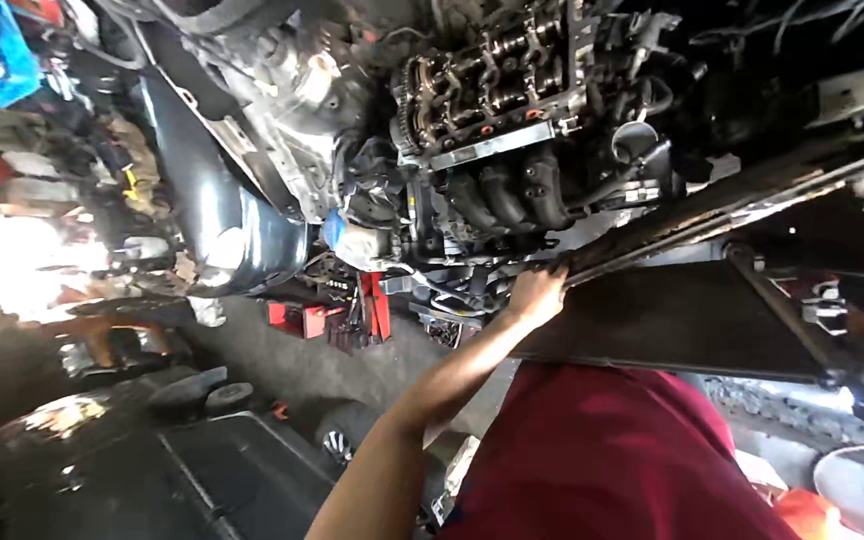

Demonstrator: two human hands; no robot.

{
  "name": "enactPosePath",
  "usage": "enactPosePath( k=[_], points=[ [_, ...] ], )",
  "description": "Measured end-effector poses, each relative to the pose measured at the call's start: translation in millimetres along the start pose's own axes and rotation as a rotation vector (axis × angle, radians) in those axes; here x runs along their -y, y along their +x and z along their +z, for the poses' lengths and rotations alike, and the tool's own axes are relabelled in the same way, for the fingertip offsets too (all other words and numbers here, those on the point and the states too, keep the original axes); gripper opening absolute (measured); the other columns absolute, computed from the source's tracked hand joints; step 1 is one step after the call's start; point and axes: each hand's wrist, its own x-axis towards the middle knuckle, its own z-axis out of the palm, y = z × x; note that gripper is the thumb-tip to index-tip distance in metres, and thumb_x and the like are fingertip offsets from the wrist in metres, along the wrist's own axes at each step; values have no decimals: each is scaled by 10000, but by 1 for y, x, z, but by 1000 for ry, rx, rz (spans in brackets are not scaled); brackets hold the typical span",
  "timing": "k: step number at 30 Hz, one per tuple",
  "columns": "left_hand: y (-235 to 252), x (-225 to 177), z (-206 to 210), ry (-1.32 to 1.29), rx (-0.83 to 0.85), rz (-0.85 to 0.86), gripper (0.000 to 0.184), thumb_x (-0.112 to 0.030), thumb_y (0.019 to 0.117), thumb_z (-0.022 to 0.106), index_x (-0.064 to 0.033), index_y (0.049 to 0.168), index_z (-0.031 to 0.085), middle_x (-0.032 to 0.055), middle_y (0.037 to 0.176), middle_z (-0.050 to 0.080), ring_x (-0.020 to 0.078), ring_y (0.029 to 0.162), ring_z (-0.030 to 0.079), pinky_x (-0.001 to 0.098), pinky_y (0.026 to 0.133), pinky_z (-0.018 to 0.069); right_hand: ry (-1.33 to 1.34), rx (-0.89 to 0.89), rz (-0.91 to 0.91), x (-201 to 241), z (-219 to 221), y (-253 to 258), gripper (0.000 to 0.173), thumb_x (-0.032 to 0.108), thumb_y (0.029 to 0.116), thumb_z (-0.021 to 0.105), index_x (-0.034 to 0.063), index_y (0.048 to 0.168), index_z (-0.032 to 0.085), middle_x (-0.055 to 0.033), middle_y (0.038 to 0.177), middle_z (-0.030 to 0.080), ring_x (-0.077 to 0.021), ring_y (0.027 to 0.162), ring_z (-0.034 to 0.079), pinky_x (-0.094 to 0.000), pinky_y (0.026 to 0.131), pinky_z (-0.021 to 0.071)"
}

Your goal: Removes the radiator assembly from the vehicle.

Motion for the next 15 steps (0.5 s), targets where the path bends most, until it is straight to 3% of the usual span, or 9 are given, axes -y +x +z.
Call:
enactPosePath(
  k=[2, 4, 6, 8, 9, 11, 12, 14, 15],
  points=[
    [-2, 3, -1, -6, -55, 13, 334, -212, 998, 634, -30, 1275, 675, 218, 1059, 731, 403, 974, 720, 585, 831, 565, 384, 72, -350, -46, 10, 60, 393, 176, 1074, 480, -57, 1391, 486, -172, 1265, 607, -160, 1105, 627, -291, 950, 523],
    [-3, 5, -4, -26, -106, 35, 306, -209, 991, 651, -13, 1221, 695, 217, 1003, 735, 404, 933, 726, 584, 807, 572, 588, 298, -745, -88, 17, 125, 437, 154, 1044, 486, -128, 1373, 429, -195, 1197, 610, -166, 1056, 640, -301, 879, 550],
    [-3, 6, -8, -36, -124, 52, 298, -210, 979, 667, -8, 1196, 700, 212, 981, 735, 397, 914, 728, 585, 793, 575, 709, 225, -675, -68, 26, 108, 273, 75, 981, 565, -84, 1202, 565, -70, 994, 692, -75, 904, 689, -235, 811, 584],
    [-3, 5, -15, -45, -114, 70, 294, -214, 979, 668, -2, 1182, 699, 216, 973, 732, 398, 912, 727, 586, 796, 571, 772, 179, -601, -46, 39, 94, 130, 17, 947, 580, -90, 1021, 575, -33, 787, 667, -39, 715, 667, -192, 693, 582],
    [-4, 6, -17, -47, -127, 87, 284, -210, 975, 673, 0, 1164, 703, 214, 966, 732, 395, 900, 728, 583, 788, 572, 797, 212, -635, -54, 48, 108, 148, 30, 949, 568, -85, 1041, 566, -24, 799, 655, -36, 716, 655, -193, 693, 573],
    [-9, 12, -24, -51, -149, 107, 288, -215, 976, 675, -4, 1169, 705, 214, 973, 733, 394, 895, 729, 583, 787, 575, 805, 383, -827, -82, 55, 141, 288, 79, 1011, 539, -82, 1249, 555, -40, 1026, 707, -90, 912, 701, -265, 827, 604],
    [-12, 12, -27, -60, -153, 105, 293, -221, 976, 676, -8, 1175, 706, 219, 979, 734, 400, 905, 728, 589, 800, 572, 833, 410, -917, -94, 56, 156, 310, 87, 1020, 514, -97, 1268, 543, -85, 1081, 710, -146, 958, 704, -318, 844, 608],
    [-13, 10, -28, -92, -173, 113, 273, -221, 964, 700, 0, 1124, 710, 225, 952, 728, 413, 894, 724, 605, 796, 568, 827, 302, -922, -105, 50, 152, 299, 135, 1013, 556, -44, 1248, 599, -62, 1051, 726, -141, 914, 716, -323, 793, 618],
    [-11, 11, -27, -105, -192, 120, 266, -216, 950, 717, 10, 1089, 714, 227, 924, 725, 415, 868, 724, 609, 778, 568, 775, 248, -865, -100, 45, 138, 292, 192, 1004, 602, 33, 1248, 621, 7, 1035, 731, -93, 897, 717, -289, 784, 623]
  ],
)
